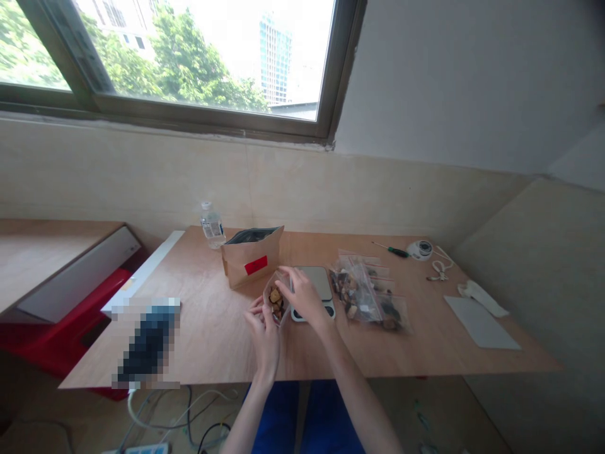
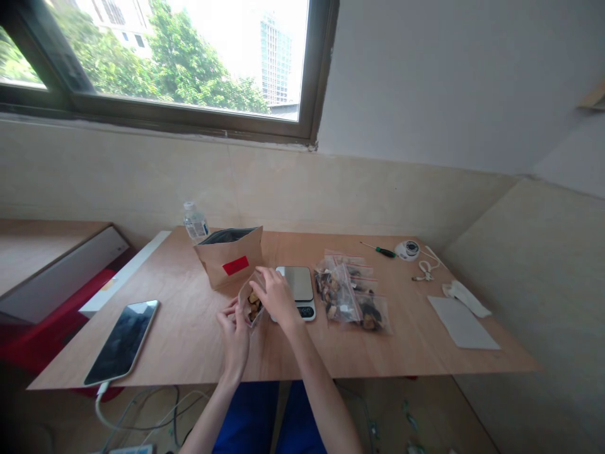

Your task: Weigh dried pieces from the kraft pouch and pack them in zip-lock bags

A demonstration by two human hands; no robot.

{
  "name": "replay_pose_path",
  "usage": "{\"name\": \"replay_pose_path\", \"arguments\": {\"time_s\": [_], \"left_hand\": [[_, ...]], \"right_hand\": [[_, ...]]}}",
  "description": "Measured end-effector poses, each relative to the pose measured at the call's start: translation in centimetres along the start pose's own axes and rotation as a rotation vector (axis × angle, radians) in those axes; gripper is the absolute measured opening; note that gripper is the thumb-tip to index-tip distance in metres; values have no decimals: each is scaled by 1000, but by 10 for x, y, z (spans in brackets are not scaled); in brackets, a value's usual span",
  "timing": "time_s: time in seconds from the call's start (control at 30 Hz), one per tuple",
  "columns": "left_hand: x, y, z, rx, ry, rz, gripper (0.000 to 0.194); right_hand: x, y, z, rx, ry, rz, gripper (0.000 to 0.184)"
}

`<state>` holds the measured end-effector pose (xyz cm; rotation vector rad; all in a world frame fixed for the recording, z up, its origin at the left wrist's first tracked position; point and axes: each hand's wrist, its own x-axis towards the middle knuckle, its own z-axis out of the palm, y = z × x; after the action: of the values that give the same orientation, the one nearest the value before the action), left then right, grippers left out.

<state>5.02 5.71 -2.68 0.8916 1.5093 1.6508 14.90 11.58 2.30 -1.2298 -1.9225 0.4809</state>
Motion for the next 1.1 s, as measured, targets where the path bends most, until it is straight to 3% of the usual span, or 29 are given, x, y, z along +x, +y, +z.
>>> {"name": "replay_pose_path", "arguments": {"time_s": [0.2, 0.33, 0.43, 0.83, 0.9, 1.0, 1.1], "left_hand": [[3, 0, -4, -34, 36, -143, 34], [-2, -2, -2, -61, 78, -148, 31], [-9, -1, -1, -202, 28, -138, 27], [-36, -1, 2, -451, -339, -57, 33], [-34, -4, 0, -382, -310, 5, 32], [-22, -11, -6, -176, -159, 61, 37], [-4, -21, -11, -73, -166, -33, 44]], "right_hand": [[-38, 1, -6, 174, 54, 134, 36], [-75, 2, 4, 388, -122, 280, 72], [-87, -2, 12, 521, -216, 277, 81], [-83, 2, 17, 540, 190, 343, 30], [-86, 4, 11, 571, 252, 366, 32], [-92, 12, 2, 612, 308, 415, 36], [-100, 28, 1, 675, 353, 462, 40]]}}
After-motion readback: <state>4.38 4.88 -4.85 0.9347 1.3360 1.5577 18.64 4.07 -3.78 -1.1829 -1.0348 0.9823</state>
